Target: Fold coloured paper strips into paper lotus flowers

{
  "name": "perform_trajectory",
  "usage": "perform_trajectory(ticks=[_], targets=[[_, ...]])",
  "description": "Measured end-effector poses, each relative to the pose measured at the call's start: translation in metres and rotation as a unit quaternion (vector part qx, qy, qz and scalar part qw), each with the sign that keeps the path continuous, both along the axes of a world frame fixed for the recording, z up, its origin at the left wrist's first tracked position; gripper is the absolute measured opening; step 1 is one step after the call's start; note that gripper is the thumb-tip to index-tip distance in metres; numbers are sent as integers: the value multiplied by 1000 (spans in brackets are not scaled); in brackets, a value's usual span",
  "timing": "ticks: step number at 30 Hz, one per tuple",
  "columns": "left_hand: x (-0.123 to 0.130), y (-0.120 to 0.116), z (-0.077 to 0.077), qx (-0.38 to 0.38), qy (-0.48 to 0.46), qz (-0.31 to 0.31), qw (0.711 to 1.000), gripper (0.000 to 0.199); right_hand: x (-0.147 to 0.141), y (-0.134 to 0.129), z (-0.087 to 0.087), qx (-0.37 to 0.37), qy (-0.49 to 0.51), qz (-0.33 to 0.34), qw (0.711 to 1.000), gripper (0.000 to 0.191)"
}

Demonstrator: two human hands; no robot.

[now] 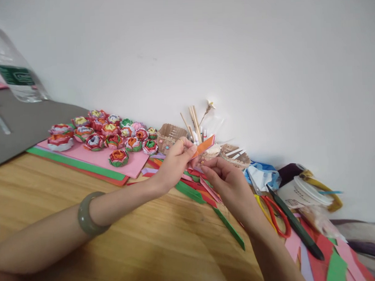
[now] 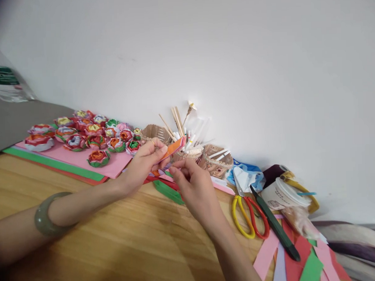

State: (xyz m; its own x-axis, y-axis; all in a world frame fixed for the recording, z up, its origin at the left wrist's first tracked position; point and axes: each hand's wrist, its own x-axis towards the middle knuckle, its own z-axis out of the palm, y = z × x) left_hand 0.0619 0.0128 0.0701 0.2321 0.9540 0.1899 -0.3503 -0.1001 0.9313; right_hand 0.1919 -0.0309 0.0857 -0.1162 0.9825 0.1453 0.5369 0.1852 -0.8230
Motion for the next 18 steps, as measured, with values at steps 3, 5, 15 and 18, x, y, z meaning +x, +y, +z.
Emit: perform_trajectory(ticks=[3,5,15,18], targets=[[-5,8,0,-19,-28,35,999,21,1,-2,-1,-13,-15,5,1000,22],[-8,13,0,-23,-41,51,998,20,2,-4,-2,-19,-23,15,999,23],[-17,10,9,-21,-73,-37,996,20,6,0,0,-58,31,82,994,19],[-21,6,14,-35,-73,-120,990,20,14,7,-2,-65,68,101,990,20]])
